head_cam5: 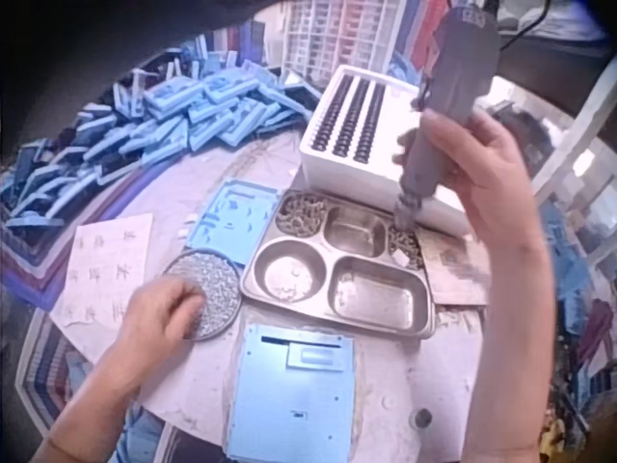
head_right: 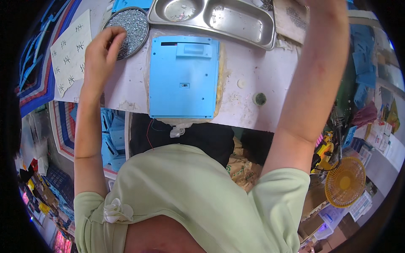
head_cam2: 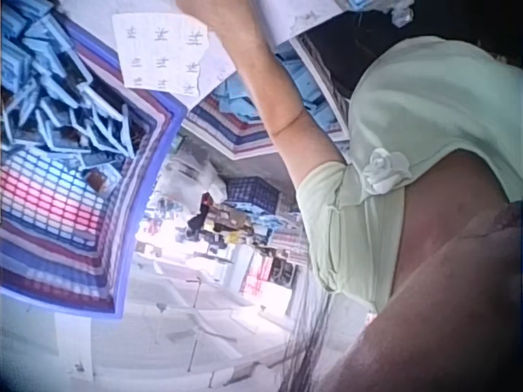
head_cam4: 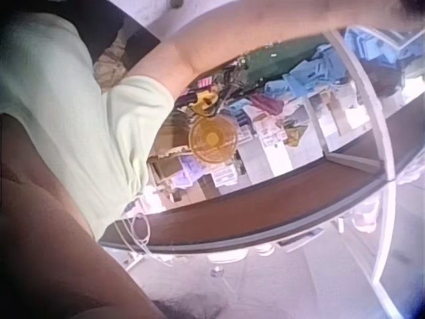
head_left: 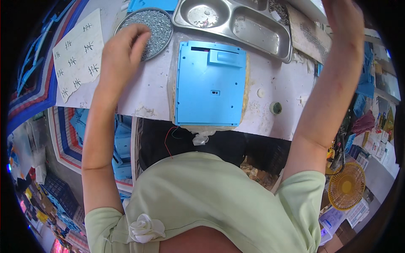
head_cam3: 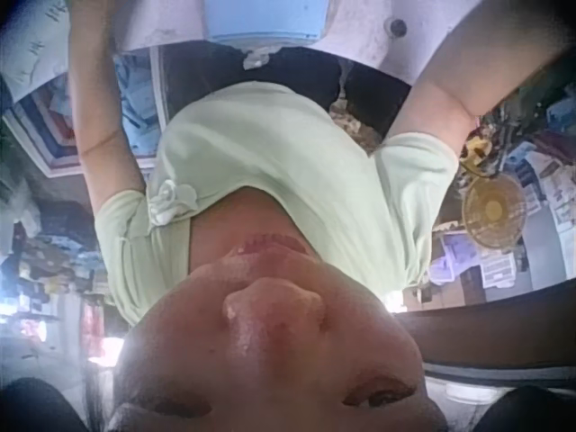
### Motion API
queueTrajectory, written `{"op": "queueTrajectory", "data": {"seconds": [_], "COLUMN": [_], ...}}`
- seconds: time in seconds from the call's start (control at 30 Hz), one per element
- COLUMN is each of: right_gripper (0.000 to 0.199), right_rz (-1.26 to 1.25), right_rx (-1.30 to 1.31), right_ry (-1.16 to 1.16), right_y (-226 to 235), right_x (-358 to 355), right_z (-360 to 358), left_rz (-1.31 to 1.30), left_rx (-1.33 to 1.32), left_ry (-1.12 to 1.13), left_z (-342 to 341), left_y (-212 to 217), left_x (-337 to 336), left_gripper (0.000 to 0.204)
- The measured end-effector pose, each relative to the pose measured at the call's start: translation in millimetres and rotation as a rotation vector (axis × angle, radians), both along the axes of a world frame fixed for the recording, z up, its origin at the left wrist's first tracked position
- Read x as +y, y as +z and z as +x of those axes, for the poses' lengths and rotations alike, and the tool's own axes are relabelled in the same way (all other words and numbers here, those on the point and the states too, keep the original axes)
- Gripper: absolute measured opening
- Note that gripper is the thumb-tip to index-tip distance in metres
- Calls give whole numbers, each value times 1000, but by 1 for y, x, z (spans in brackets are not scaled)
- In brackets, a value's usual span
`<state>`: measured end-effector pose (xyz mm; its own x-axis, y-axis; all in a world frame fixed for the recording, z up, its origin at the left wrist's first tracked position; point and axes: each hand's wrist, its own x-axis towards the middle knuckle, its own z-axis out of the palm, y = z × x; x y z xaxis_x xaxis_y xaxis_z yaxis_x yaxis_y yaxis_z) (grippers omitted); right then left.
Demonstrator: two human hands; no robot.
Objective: Assembling electronic components, soldering wires, and drilling holes in a blue plastic toy enclosure.
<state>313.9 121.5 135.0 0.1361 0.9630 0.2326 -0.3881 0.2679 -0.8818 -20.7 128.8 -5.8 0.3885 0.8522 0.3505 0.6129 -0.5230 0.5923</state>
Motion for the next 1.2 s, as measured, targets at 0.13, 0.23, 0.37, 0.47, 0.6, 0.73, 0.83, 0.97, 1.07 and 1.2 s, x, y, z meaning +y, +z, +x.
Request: {"op": "queueTrajectory", "data": {"seconds": [0.13,0.23,0.37,0.47,0.6,0.73,0.83,0.97,1.07,1.2], "right_gripper": [32,33,17,19,20,20,20,19,19,18], "right_rz": [45,127,179,210,209,185,189,192,188,192], "right_rx": [-33,-61,-47,-59,-69,-77,-90,-89,-89,-94], "right_ry": [314,533,438,380,367,371,372,348,348,326], "right_y": [-21,-24,-25,-22,-17,-18,-19,-19,-18,-17], "right_x": [-3,-47,-108,-117,-117,-116,-115,-117,-119,-121], "right_z": [-3,-34,-69,-72,-74,-77,-77,-78,-76,-76], "left_rz": [-63,-89,-136,-180,-196,-210,-205,-139,-91,-82], "left_rx": [-61,-168,-299,-349,-385,-421,-435,-437,-418,-418], "left_ry": [-259,-401,-445,-428,-412,-393,-383,-379,-386,-384], "left_z": [22,38,47,47,47,47,46,49,50,53], "left_y": [25,32,31,31,31,28,24,25,28,28], "left_x": [-57,-79,-93,-98,-100,-102,-103,-102,-101,-101], "left_gripper": [9,11,15,16,16,15,15,16,18,20]}}
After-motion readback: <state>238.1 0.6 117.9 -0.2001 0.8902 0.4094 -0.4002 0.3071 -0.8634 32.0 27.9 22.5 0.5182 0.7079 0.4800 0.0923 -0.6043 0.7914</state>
